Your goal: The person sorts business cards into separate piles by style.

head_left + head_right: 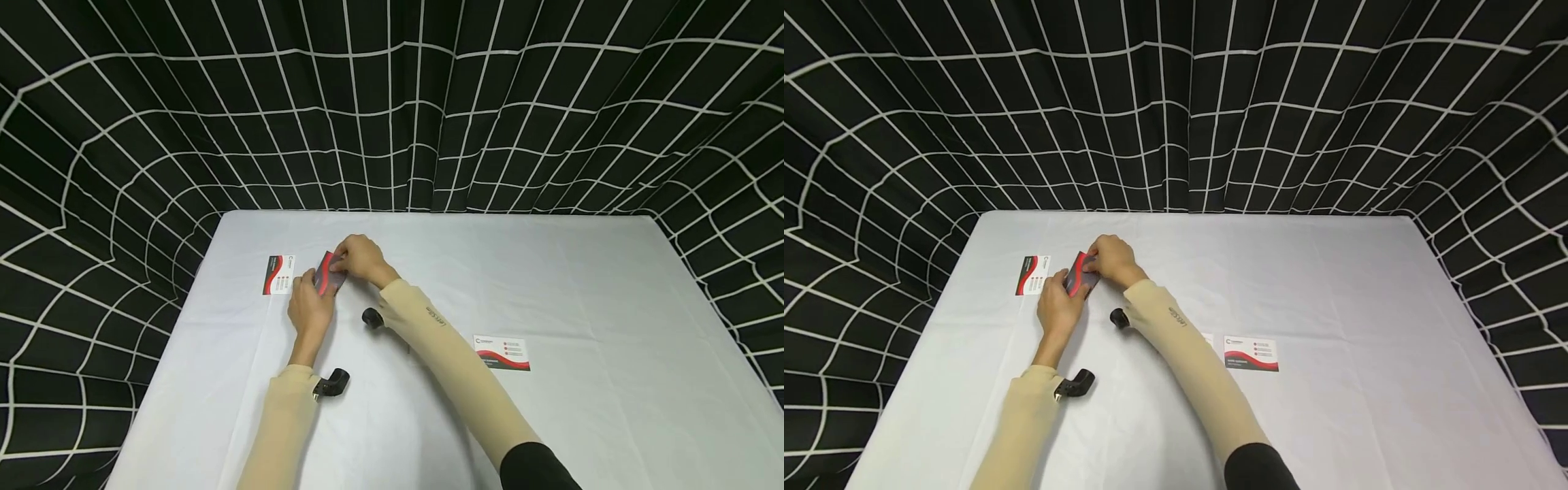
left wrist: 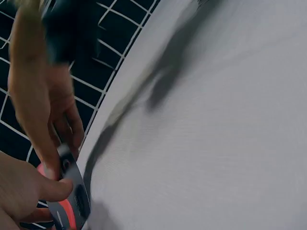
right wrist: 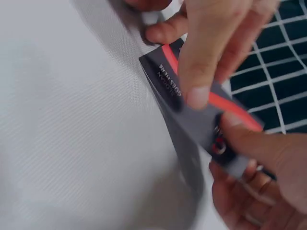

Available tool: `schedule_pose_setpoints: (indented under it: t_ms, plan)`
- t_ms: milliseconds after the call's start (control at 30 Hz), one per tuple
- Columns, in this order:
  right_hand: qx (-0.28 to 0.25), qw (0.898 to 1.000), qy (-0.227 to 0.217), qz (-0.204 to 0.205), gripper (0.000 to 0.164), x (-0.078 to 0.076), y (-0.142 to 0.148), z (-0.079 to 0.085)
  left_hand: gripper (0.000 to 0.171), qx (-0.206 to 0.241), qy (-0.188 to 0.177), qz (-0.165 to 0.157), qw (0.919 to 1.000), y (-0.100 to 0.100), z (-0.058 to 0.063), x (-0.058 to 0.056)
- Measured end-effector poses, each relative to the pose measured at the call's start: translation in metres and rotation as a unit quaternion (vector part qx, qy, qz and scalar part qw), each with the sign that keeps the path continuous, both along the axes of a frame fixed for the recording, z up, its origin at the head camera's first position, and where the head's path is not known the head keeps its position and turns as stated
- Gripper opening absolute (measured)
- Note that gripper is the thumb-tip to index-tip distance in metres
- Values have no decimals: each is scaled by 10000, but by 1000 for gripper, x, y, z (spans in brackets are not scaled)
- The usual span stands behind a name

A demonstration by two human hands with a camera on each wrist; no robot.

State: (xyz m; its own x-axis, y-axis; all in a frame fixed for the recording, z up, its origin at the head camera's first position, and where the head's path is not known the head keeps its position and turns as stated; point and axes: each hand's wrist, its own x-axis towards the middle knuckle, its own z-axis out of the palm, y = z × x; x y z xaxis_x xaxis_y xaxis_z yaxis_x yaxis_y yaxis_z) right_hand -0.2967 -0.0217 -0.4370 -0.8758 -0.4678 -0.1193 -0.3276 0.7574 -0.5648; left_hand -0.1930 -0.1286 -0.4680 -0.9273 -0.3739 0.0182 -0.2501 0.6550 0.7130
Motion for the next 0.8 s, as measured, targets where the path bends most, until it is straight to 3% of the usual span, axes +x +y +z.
schedule_pose_setpoints:
  t_ms: [133, 233, 300, 500, 667, 800]
  plan:
    - [-1056, 9944, -92, -16, 20, 10, 25, 2, 39, 163, 362, 212, 9990, 0, 6, -2]
    - [-1433, 9890, -180, -332, 20, 21, 50, 4, 35, 402, 525, 234, 9975, 6, 12, -3]
    - [-1475, 9866, -292, -635, 21, 29, 72, 7, 34, 586, 402, 115, 9974, 15, 17, -3]
    - [-950, 9782, -971, -1569, 27, 66, 162, 12, 27, 851, -145, -846, 9927, 74, 25, 10]
    - [-363, 9715, -1385, -1891, 35, 105, 235, 14, 26, 525, 41, -1801, 9822, 132, 23, 28]
    - [-186, 9624, -1644, -2156, 37, 132, 274, 11, 27, 30, 367, -2439, 9691, 170, 15, 39]
